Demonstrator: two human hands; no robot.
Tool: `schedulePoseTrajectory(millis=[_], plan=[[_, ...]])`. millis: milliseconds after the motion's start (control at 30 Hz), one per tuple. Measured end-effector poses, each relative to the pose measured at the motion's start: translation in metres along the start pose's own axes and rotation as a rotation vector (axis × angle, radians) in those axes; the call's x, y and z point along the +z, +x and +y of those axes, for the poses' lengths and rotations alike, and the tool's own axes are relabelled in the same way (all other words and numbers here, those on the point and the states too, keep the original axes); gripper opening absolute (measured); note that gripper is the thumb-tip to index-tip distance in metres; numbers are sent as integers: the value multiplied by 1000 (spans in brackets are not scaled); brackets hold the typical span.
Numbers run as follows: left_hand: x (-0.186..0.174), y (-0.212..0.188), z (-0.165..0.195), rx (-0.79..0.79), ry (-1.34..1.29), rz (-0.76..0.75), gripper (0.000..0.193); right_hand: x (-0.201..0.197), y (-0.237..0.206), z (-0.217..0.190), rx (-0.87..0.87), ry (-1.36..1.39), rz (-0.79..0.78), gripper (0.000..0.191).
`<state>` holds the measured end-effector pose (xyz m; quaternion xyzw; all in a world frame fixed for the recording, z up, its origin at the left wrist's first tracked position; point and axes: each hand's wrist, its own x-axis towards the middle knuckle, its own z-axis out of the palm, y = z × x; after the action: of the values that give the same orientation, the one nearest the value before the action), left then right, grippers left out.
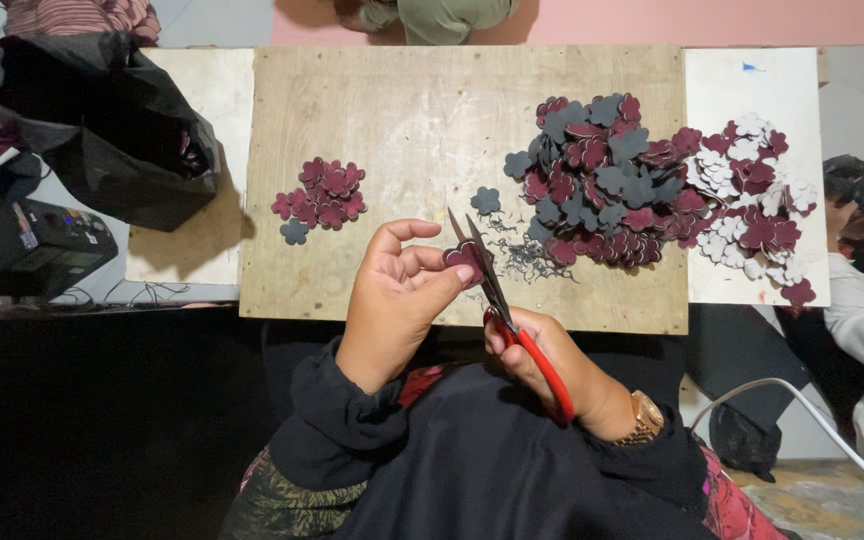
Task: The person sits at a workbench and uses red-handled scissors to trim the edges of small flower-shaped fabric pieces one at a time, placing trimmed pieces on a pile and letting scraps fall on the board. They occasionally reposition the scissors and continue trimming more pieces.
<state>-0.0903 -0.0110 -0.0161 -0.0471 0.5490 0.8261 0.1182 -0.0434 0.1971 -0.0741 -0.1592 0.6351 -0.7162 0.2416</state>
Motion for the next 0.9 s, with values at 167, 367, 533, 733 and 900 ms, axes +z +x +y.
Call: schedulePoseTrajectory(millis=[167,367,533,733,900], plan=[[-4,-1,-1,26,-14,-3,50,2,0,2,56,106,-12,63],[-6,0,-3,33,-28,7,46,2,4,2,39,63,-39,65],[-3,-2,-7,21,-6,5,46,3,7,-3,-23,5,-85,74],[1,-2,-11,-7,11,-23,45,5,8,-9,-52,12,-65,80],[1,-1,-13,3,3,-30,41,2,7,-7,-11,-3,-39,81]])
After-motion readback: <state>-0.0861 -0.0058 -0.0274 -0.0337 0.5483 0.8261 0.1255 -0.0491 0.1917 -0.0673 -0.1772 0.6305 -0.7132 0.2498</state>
